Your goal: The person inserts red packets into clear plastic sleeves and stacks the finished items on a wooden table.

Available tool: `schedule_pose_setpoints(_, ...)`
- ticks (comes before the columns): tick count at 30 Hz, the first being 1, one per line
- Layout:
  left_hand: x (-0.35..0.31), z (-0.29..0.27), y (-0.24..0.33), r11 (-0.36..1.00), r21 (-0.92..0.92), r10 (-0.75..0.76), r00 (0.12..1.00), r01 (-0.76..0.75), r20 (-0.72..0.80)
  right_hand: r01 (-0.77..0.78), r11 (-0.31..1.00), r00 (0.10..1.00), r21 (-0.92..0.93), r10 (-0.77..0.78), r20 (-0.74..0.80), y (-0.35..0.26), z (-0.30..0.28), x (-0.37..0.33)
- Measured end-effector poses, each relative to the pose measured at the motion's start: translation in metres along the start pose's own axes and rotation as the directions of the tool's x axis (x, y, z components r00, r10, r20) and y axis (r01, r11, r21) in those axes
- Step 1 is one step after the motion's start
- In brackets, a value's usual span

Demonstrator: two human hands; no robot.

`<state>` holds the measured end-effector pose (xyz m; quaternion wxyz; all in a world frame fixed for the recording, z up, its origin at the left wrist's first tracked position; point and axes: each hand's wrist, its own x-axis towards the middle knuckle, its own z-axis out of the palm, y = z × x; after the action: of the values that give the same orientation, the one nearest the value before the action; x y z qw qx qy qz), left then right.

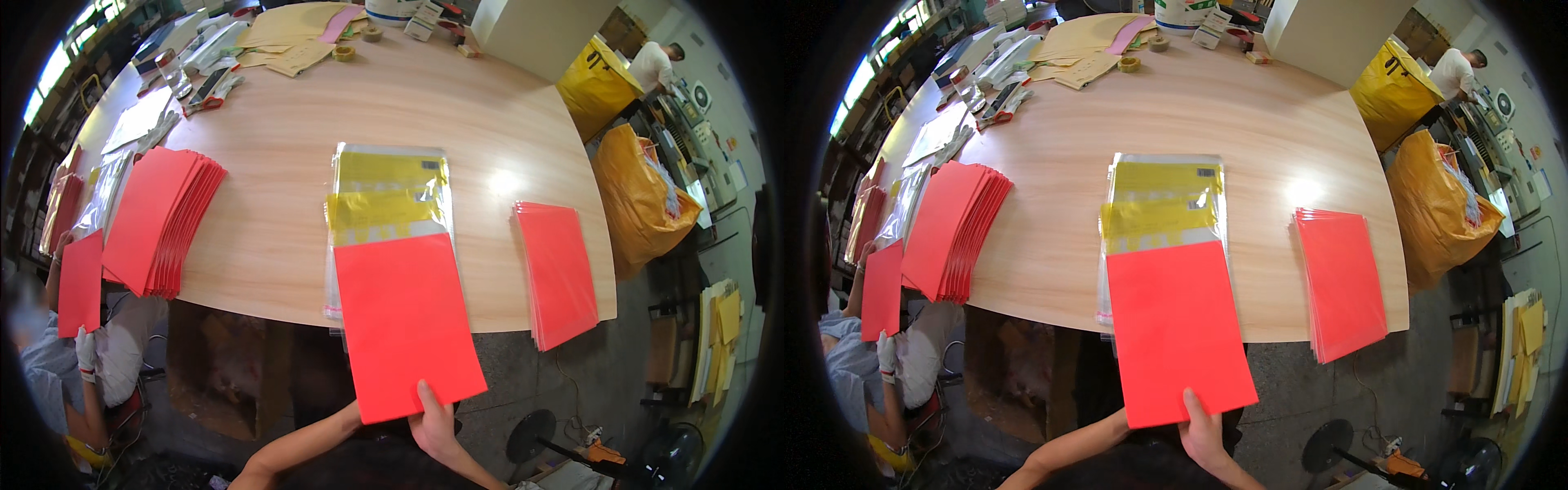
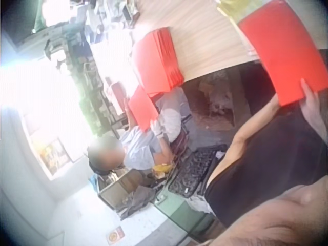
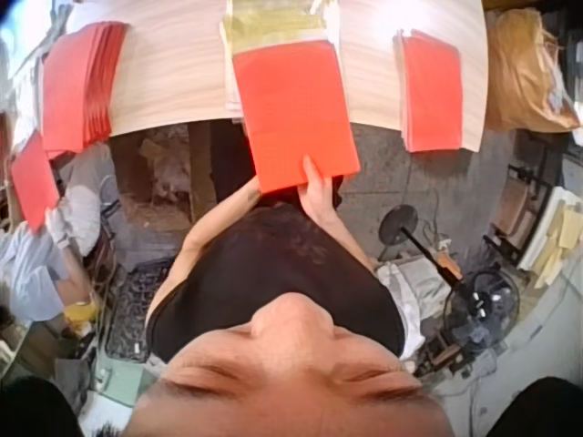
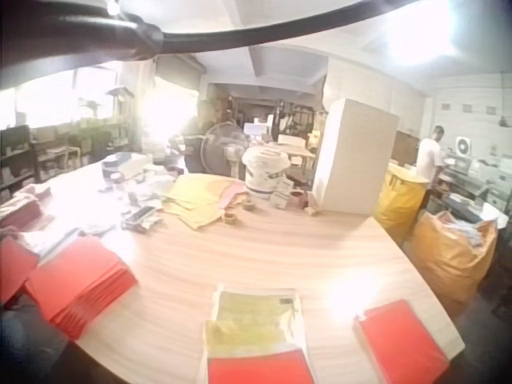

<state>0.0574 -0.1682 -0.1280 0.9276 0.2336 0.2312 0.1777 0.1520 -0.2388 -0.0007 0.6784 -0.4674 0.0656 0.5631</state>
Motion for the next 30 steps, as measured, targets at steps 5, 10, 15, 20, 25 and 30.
schedule_pose_setpoints(5, -0.016, -0.036, 0.022, 0.975, -0.183, 0.113, 0.989, -0.129, -0.099, -0.269, 0.959, 0.927, -0.093, 0.284, 0.247, -0.001, -0.046, 0.008)
schedule_pose_setpoints(10, -0.028, -0.045, 0.018, 0.946, 0.285, 0.203, 0.966, -0.152, -0.160, -0.262, 0.956, 0.944, -0.131, 0.282, 0.170, -0.005, 0.002, 0.020)
schedule_pose_setpoints(15, -0.045, -0.035, 0.039, 0.908, 0.418, 0.117, 0.978, -0.034, -0.175, -0.291, 0.954, 0.902, -0.067, 0.297, 0.313, -0.027, 0.024, 0.060)
schedule_pose_setpoints(20, -0.065, -0.029, 0.109, 0.876, 0.477, 0.092, 0.995, -0.066, -0.031, -0.007, 0.901, 0.981, -0.433, 0.091, 0.173, -0.060, -0.024, 0.021)
schedule_pose_setpoints(25, -0.073, -0.024, 0.146, 0.858, 0.493, 0.286, 0.932, -0.146, -0.221, 0.255, 0.738, 0.965, -0.625, -0.231, 0.121, -0.064, -0.034, 0.049)
schedule_pose_setpoints(30, -0.080, -0.024, 0.160, 0.783, 0.617, 0.319, 0.903, -0.080, -0.287, 0.092, 0.836, 0.986, -0.541, 0.000, 0.169, -0.060, -0.029, 0.067)
